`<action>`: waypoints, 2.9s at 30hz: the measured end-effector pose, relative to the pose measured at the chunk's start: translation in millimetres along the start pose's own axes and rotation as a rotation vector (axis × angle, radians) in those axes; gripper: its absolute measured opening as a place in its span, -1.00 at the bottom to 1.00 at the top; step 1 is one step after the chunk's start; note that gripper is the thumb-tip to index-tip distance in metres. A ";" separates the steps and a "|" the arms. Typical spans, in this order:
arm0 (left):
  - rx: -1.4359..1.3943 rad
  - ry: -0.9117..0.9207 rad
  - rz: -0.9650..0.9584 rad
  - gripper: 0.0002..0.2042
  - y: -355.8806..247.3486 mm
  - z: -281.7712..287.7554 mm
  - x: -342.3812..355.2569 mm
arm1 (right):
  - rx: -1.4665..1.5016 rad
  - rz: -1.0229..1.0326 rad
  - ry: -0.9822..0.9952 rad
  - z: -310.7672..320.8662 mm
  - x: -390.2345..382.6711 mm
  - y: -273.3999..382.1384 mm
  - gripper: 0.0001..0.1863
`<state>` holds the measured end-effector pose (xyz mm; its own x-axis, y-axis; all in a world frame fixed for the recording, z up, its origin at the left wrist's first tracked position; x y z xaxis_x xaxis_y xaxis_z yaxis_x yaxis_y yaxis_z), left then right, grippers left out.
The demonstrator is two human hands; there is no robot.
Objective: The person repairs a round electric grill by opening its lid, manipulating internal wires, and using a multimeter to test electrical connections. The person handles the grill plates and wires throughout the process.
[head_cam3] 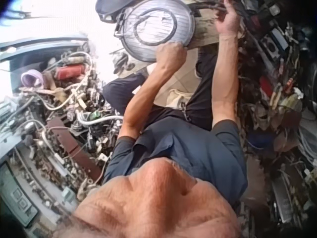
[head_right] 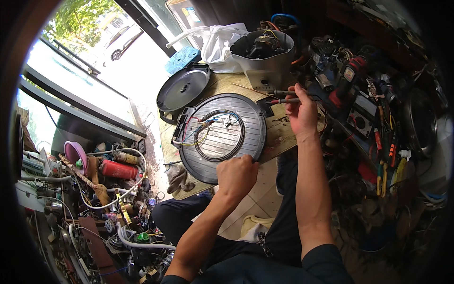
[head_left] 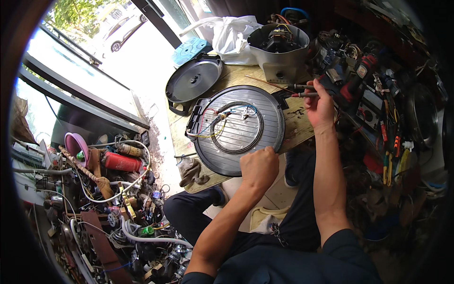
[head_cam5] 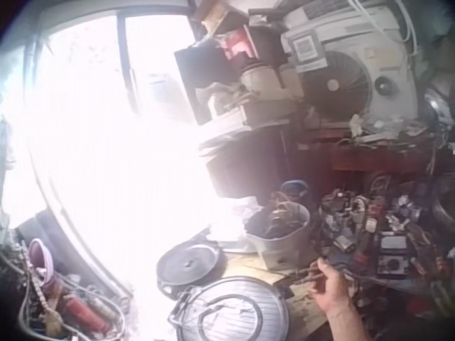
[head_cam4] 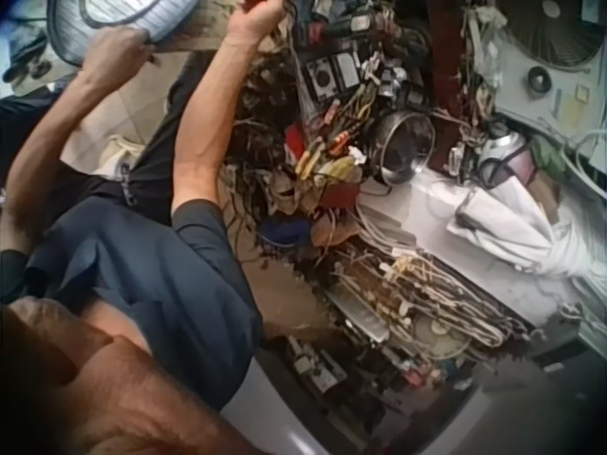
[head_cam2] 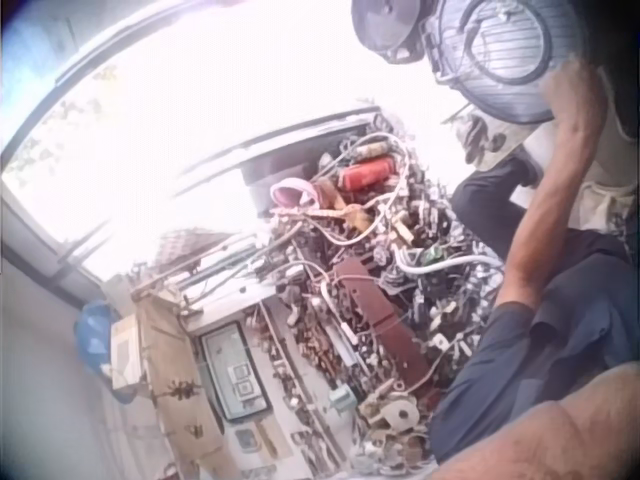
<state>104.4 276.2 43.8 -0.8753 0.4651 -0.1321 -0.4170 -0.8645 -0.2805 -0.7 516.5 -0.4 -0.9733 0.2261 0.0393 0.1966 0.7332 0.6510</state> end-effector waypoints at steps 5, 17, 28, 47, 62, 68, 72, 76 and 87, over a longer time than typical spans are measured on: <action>-0.001 -0.024 -0.007 -0.73 -0.8 3.7 -0.3 | -0.253 -0.033 -0.072 4.0 -4.3 4.3 -0.75; -0.063 -0.193 -0.028 -0.79 0.9 93.2 -10.2 | -0.282 -0.033 -0.071 9.6 -4.4 4.9 -0.74; -0.674 -0.255 0.070 -0.74 101.9 247.2 -28.4 | -0.201 -0.017 -0.072 12.2 -3.8 3.4 -0.76; -1.122 -0.183 0.175 -0.83 311.5 332.5 -16.9 | -0.115 0.001 -0.094 35.5 -21.0 24.3 -0.63; -1.215 -0.238 0.142 -0.80 374.0 323.7 -15.4 | -0.171 0.003 -0.126 22.5 -22.6 19.3 -0.62; -1.246 -0.259 0.122 -0.79 357.9 319.5 -14.3 | -0.094 0.002 -0.091 29.4 -27.9 25.3 -0.64; -1.187 -0.243 0.095 -0.78 373.0 317.7 -19.2 | -0.025 0.006 -0.077 35.9 -28.6 24.7 -0.64; -1.162 -0.256 0.109 -0.75 374.9 312.9 -21.5 | -0.007 0.016 -0.077 41.0 -32.7 24.4 -0.64; -1.221 -0.275 0.092 -0.71 375.0 305.9 -30.3 | 0.027 -0.022 0.190 25.0 -96.5 20.3 -0.61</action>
<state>-100.3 -120.4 233.5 -0.9725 0.2303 -0.0362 0.0176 -0.0826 -0.9964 100.2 525.6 -9.9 -0.9818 0.0865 0.1690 0.1754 0.7539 0.6331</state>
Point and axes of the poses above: each hand's wrist, its own x-axis towards the middle knuckle, its own z-axis out of the back of the hand, y = z × x, the point moved 2 cm from there along x, towards the middle knuckle, and after that the axes turned 15 degrees about y, right-handed, at the moved point
